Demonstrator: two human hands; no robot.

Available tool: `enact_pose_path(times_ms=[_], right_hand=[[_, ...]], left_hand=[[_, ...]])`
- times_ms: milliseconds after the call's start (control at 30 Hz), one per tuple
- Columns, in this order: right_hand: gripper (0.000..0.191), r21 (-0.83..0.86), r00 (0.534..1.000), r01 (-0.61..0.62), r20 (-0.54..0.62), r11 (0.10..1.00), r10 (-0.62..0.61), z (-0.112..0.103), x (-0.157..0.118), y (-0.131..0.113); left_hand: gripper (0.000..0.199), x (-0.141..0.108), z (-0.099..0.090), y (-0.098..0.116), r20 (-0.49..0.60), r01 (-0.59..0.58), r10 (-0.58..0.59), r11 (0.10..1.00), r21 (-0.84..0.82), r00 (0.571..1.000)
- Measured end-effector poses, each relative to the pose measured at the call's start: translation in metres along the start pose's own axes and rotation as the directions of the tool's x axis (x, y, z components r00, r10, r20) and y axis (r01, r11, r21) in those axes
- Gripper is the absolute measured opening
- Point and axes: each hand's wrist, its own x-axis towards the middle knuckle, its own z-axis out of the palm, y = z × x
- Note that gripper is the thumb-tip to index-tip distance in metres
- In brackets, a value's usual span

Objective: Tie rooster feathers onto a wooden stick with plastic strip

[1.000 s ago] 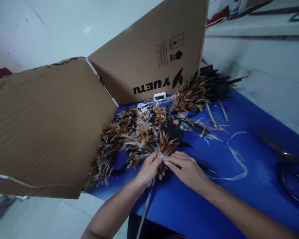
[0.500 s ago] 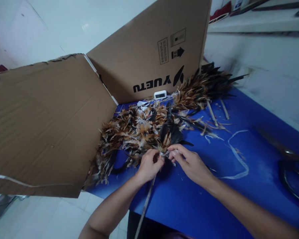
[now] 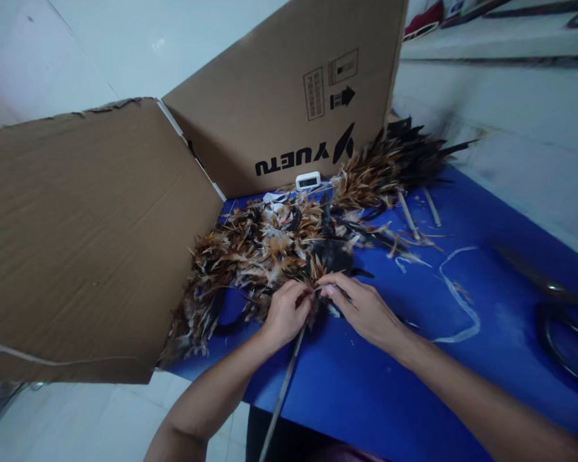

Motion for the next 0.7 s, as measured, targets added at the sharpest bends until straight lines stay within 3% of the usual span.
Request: enact_pose_path(times_ms=[133, 200, 367, 533, 600, 700], right_hand=[[0.019, -0.215, 0.967, 0.084, -0.217, 0.973, -0.132, -0.007, 0.000, -0.001], [0.015, -0.312, 0.941, 0.154, -0.242, 0.937, -0.236, -0.011, -0.003, -0.006], [0.019, -0.267, 0.931, 0.343, -0.027, 0.900, -0.363, -0.014, -0.015, -0.027], [0.017, -0.296, 0.886, 0.458, 0.077, 0.838, -0.457, -0.010, -0.019, -0.029], [0.020, -0.329, 0.893, 0.444, 0.089, 0.833, -0.441, -0.011, -0.015, -0.017], [0.019, -0.438, 0.959, 0.238, -0.036, 0.867, -0.281, -0.018, -0.005, 0.009]], left_hand=[[0.014, 0.001, 0.004, -0.008, -0.026, 0.082, -0.084, 0.994, -0.073, 0.996], [0.016, 0.000, 0.006, -0.011, -0.008, 0.130, -0.132, 0.983, -0.131, 0.991], [0.017, -0.001, 0.008, -0.012, 0.029, 0.203, -0.204, 0.935, -0.290, 0.979], [0.016, -0.001, 0.007, -0.013, 0.069, 0.271, -0.265, 0.888, -0.371, 0.962], [0.016, -0.002, 0.007, -0.014, 0.061, 0.268, -0.264, 0.892, -0.365, 0.963], [0.015, -0.002, 0.010, -0.017, 0.049, 0.265, -0.266, 0.894, -0.361, 0.963]])
